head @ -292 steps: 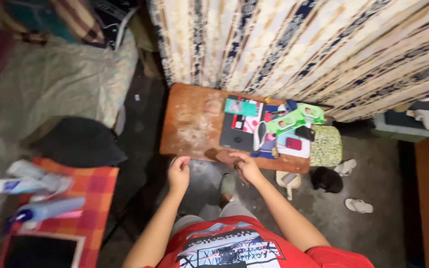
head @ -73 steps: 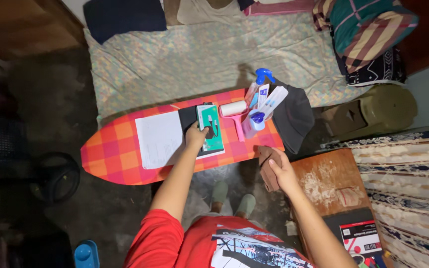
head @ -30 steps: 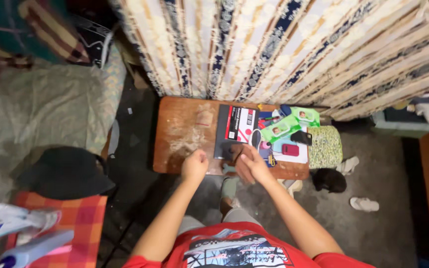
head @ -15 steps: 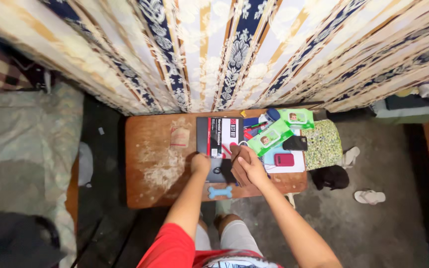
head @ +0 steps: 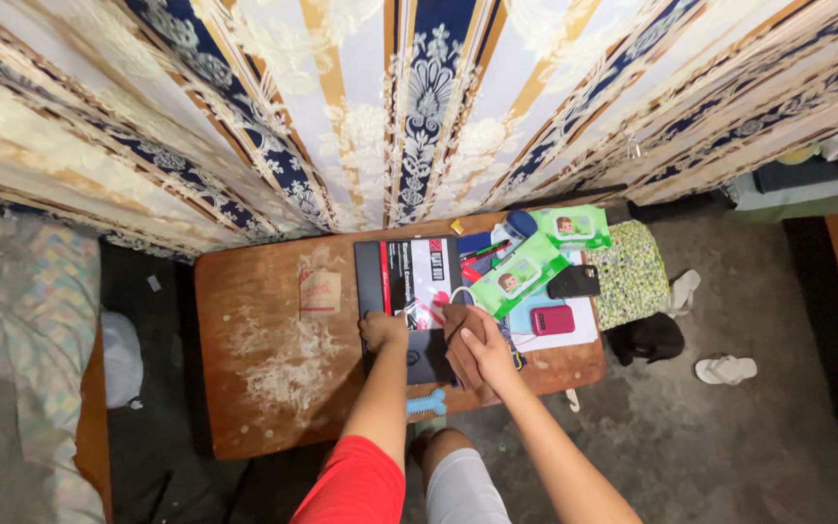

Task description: The person wipes the surfaces of several items on a table with a cloth, including a notebook, a small box, a power adapter, and a laptop. They then move the cleaned items to an ironing board.

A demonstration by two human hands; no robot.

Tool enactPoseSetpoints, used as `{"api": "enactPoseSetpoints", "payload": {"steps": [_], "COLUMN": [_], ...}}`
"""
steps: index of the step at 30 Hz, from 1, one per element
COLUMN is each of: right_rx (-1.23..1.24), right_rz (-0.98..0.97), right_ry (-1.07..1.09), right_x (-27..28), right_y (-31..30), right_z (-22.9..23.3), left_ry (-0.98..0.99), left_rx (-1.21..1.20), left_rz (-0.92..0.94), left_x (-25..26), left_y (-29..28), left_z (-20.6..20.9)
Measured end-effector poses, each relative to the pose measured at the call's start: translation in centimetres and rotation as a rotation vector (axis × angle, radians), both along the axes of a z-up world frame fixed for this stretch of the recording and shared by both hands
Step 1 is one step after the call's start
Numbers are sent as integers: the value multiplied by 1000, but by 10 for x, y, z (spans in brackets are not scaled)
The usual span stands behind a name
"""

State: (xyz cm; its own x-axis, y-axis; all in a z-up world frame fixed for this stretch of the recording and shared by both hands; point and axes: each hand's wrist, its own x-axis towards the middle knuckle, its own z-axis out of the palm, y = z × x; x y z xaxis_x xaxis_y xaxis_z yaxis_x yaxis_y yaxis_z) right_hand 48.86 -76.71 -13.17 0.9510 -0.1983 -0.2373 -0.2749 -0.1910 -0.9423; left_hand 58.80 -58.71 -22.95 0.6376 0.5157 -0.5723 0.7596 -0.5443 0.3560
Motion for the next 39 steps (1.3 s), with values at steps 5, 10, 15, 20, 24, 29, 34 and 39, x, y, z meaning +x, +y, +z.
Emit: {"api": "enactPoseSetpoints", "payload": {"steps": [5,10,15,20,24,29,34,39], "right_rx": [148,138,103,-189,-658,-229,-375,220], "right_rz": [-16,-14,66,256,557,336,633,312], "right_ry": [-8,21,59,-365,-604,-467,-744,-236], "right_x": [4,4,13,17,17,32,-11,21], "right_y": [-6,-6,23,88,119,131,156,149], "right_z": [10,47,108,184,230,259,264,240], "left_ry": [-227,-574,-711,-437,-294,-377,-436,-496], "left_rx": [-305,-916,-1267,-1680,-1628,-1850,-1707,-1823], "left_rz": [168,340,443,411,307,216,328,226], "left_x": [7,11,10,-19,-67,-92,-101,-114], "left_y": [3,22,73,95,103,137,155,168], "left_z": [-5,31,109,221,303,360,387,410]}}
